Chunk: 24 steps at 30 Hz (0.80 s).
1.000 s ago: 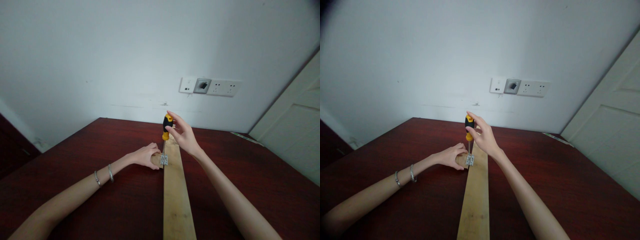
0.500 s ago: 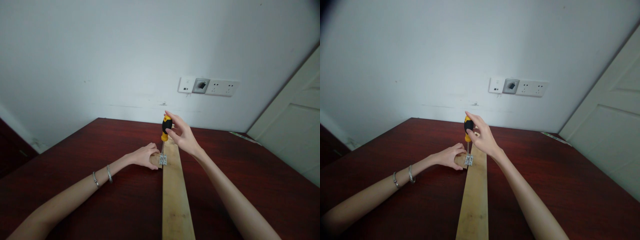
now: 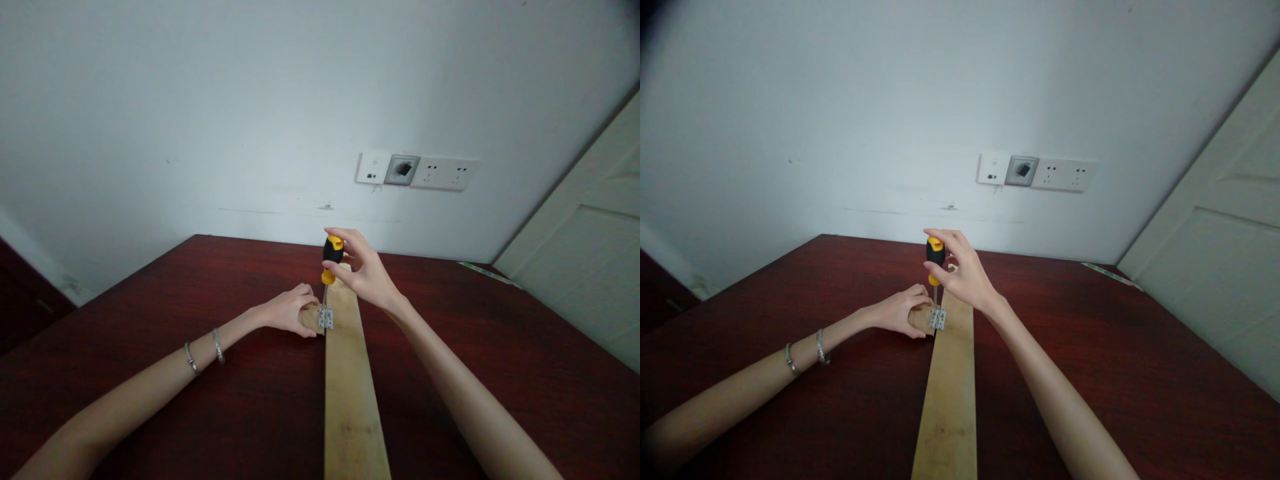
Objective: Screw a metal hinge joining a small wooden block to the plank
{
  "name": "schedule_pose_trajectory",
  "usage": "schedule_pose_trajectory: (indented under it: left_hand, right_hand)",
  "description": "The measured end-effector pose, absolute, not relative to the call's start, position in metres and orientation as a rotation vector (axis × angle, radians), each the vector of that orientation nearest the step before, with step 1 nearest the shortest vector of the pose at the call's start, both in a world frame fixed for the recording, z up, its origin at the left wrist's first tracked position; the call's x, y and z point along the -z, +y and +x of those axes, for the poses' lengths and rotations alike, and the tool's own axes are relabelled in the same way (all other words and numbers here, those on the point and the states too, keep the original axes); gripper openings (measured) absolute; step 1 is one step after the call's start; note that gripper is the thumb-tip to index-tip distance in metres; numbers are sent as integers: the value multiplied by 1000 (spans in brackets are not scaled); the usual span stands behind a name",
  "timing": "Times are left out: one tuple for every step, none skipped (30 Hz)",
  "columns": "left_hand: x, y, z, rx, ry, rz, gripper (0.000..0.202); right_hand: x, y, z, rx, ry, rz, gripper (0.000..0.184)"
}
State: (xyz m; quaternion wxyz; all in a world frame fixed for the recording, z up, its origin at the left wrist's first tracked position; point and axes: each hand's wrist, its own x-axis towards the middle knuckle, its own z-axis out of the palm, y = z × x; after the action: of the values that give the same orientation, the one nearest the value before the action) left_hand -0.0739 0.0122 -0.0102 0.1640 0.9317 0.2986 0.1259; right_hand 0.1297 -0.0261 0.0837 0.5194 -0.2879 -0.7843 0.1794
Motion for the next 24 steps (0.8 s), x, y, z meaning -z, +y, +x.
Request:
schedule_pose_trajectory:
  left_hand:
    - [10, 12, -74, -362, 851, 2658, 61]
    - [11, 13, -74, -367, 849, 2657, 60]
    - [11, 13, -74, -372, 845, 2656, 60]
    - [11, 13, -74, -376, 843, 2655, 60]
    - [12, 13, -74, -382, 840, 2655, 60]
    - [13, 13, -74, -387, 838, 2656, 61]
    - [13, 13, -74, -393, 835, 2657, 61]
    - [14, 13, -75, -399, 832, 2657, 62]
    - [14, 14, -75, -404, 829, 2657, 62]
    - [14, 14, -75, -408, 828, 2656, 61]
    - [14, 14, -75, -410, 830, 2654, 61]
    - [15, 14, -75, -411, 833, 2654, 61]
    - [15, 14, -75, -413, 838, 2654, 61]
    - [15, 14, -75, -415, 843, 2655, 61]
    - [15, 13, -74, -417, 846, 2656, 61]
    - [15, 13, -74, -417, 846, 2657, 61]
    - [15, 13, -74, -417, 844, 2657, 60]
    - [14, 13, -74, -417, 842, 2654, 60]
    - [14, 13, -74, -417, 839, 2651, 60]
    - [14, 13, -74, -418, 837, 2648, 61]
    - [14, 13, -75, -420, 836, 2647, 61]
    - [14, 13, -75, -420, 835, 2649, 62]
    - [14, 13, -74, -418, 834, 2652, 62]
    - [14, 12, -74, -415, 832, 2656, 62]
  right_hand:
    - [-85, -27, 131, -431, -1902, -682, 53]
    - [-86, -28, 132, -431, -1923, -677, 55]
    - [-87, -28, 133, -432, -1943, -675, 58]
    - [-87, -28, 134, -437, -1960, -678, 60]
    - [-87, -27, 135, -445, -1974, -681, 61]
    - [-87, -27, 135, -453, -1981, -682, 62]
    - [-86, -26, 135, -457, -1980, -684, 61]
    - [-84, -24, 135, -456, -1970, -683, 59]
    - [-83, -23, 133, -452, -1954, -679, 57]
    - [-81, -22, 132, -448, -1935, -676, 54]
    - [-80, -21, 131, -443, -1915, -674, 51]
    - [-79, -21, 130, -440, -1897, -675, 49]
    - [-78, -21, 129, -438, -1885, -679, 46]
    - [-79, -22, 128, -435, -1876, -685, 45]
    - [-80, -23, 128, -432, -1872, -691, 43]
    - [-81, -24, 129, -431, -1875, -696, 43]
    - [-83, -26, 130, -434, -1887, -695, 43]
    - [-85, -27, 131, -439, -1906, -690, 43]
    - [-87, -28, 132, -442, -1929, -681, 44]
    - [-88, -29, 133, -439, -1952, -671, 46]
    - [-89, -29, 134, -429, -1973, -663, 48]
    - [-89, -28, 134, -408, -1987, -656, 49]
    - [-89, -28, 134, -381, -1993, -653, 49]
    - [-88, -26, 134, -358, -1990, -653, 49]
